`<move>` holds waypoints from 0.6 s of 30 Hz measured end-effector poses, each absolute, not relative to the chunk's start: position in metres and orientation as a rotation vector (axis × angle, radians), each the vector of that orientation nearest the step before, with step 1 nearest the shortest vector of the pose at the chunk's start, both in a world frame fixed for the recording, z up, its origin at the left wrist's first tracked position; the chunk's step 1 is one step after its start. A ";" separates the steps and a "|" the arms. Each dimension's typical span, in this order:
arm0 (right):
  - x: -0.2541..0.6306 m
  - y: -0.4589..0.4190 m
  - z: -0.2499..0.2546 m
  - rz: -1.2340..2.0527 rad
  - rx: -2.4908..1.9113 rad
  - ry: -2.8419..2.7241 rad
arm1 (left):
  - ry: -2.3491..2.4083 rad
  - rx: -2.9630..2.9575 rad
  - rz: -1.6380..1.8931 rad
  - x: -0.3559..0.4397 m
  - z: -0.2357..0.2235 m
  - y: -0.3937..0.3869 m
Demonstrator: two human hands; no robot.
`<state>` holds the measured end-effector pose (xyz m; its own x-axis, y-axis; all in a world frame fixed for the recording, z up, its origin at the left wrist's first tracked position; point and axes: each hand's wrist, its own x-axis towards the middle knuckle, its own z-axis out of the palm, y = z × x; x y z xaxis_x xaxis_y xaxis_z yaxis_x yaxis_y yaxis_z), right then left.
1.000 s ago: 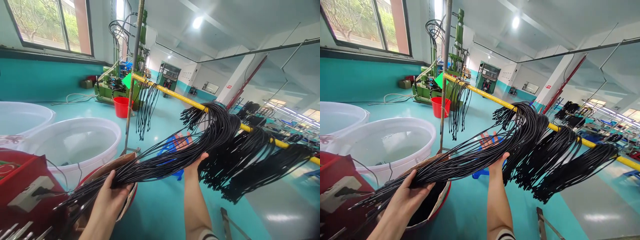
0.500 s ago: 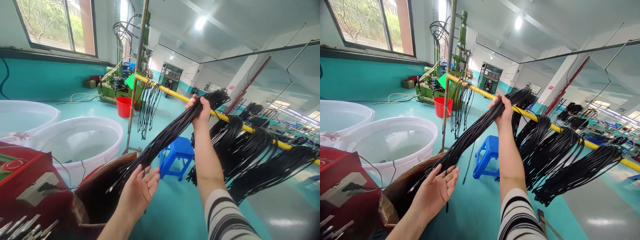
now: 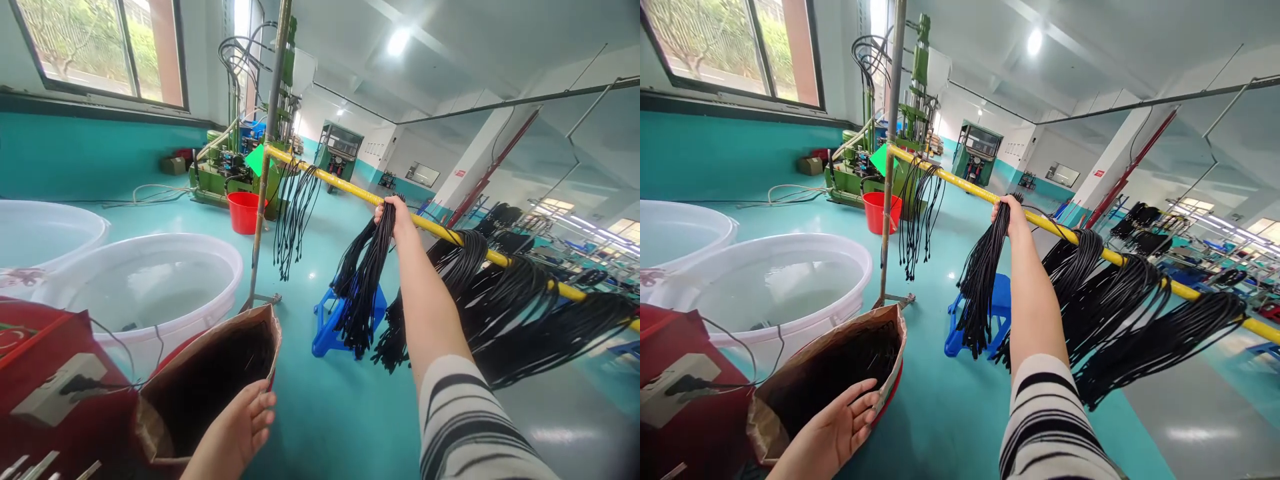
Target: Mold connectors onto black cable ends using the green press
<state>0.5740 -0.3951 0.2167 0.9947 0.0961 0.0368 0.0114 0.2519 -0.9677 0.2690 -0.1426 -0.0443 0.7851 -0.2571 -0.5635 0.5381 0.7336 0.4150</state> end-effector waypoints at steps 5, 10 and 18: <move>0.574 -0.402 0.222 0.002 -1.385 -0.038 | 0.527 0.624 -0.490 0.264 -0.047 -0.136; 0.576 -0.405 0.224 -0.062 -1.506 0.020 | 0.565 0.661 -0.422 0.259 -0.053 -0.130; 0.575 -0.402 0.207 -0.160 -1.610 -0.013 | 0.574 0.668 -0.461 0.252 -0.066 -0.145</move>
<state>0.5747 -0.4022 0.2072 0.9897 -0.0904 0.1111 0.1071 -0.0474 -0.9931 0.2525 -0.1449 -0.0665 0.7504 -0.2124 -0.6260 0.5655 0.6967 0.4415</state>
